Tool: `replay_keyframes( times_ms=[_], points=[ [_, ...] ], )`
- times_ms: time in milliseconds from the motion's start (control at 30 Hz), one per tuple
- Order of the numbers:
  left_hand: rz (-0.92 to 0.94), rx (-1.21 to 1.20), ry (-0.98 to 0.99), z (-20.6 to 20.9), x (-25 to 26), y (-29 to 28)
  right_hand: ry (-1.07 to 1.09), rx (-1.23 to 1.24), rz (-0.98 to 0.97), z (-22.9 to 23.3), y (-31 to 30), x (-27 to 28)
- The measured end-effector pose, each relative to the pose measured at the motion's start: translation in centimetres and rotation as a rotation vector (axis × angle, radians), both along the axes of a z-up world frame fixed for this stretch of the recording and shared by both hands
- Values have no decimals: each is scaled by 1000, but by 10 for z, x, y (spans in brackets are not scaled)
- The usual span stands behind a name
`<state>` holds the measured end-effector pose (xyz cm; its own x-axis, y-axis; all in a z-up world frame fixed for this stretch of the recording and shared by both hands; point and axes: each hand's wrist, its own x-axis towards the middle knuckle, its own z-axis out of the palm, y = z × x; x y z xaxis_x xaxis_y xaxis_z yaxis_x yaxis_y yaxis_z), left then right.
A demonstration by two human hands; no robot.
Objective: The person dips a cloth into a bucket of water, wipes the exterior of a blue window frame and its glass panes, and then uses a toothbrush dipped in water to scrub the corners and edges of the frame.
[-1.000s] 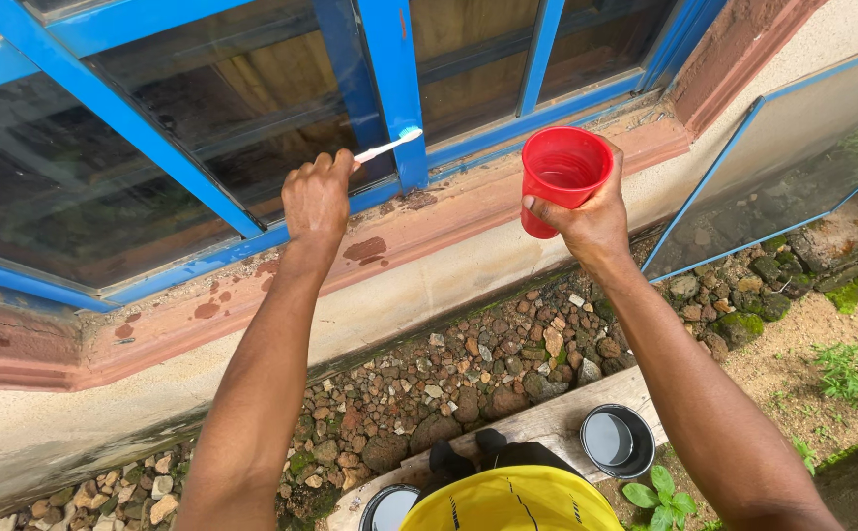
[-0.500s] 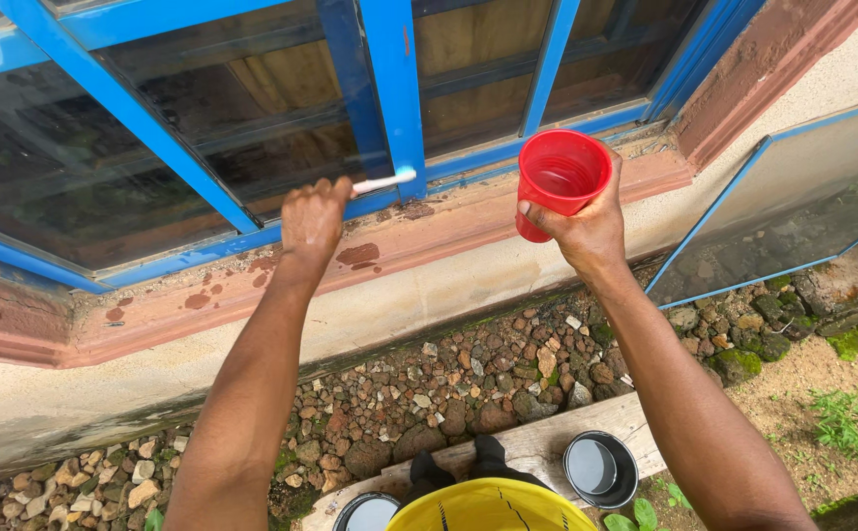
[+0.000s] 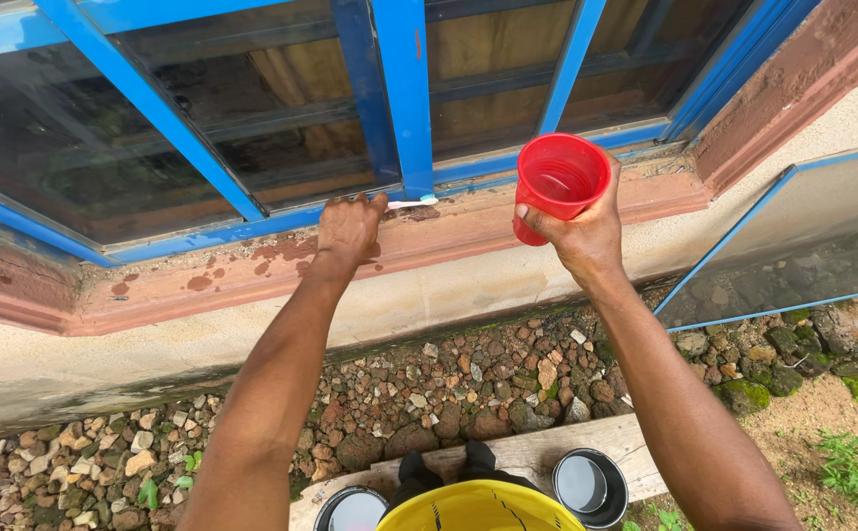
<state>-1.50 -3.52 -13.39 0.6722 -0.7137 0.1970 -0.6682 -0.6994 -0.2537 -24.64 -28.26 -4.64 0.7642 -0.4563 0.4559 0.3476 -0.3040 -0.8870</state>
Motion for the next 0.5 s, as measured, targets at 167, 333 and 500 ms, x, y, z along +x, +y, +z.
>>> replay_keyframes(
  times_ms=[167, 333, 500],
  points=[
    [-33, -134, -10, -9, -8, -11, 54, -26, -41, 0, -8, -1],
    [21, 43, 57, -14, -3, 4, 19, -11, -26, -2, -13, -1],
    [-57, -103, -40, -1, -12, 6, 27, -53, -43, -3, -14, 3]
  ],
)
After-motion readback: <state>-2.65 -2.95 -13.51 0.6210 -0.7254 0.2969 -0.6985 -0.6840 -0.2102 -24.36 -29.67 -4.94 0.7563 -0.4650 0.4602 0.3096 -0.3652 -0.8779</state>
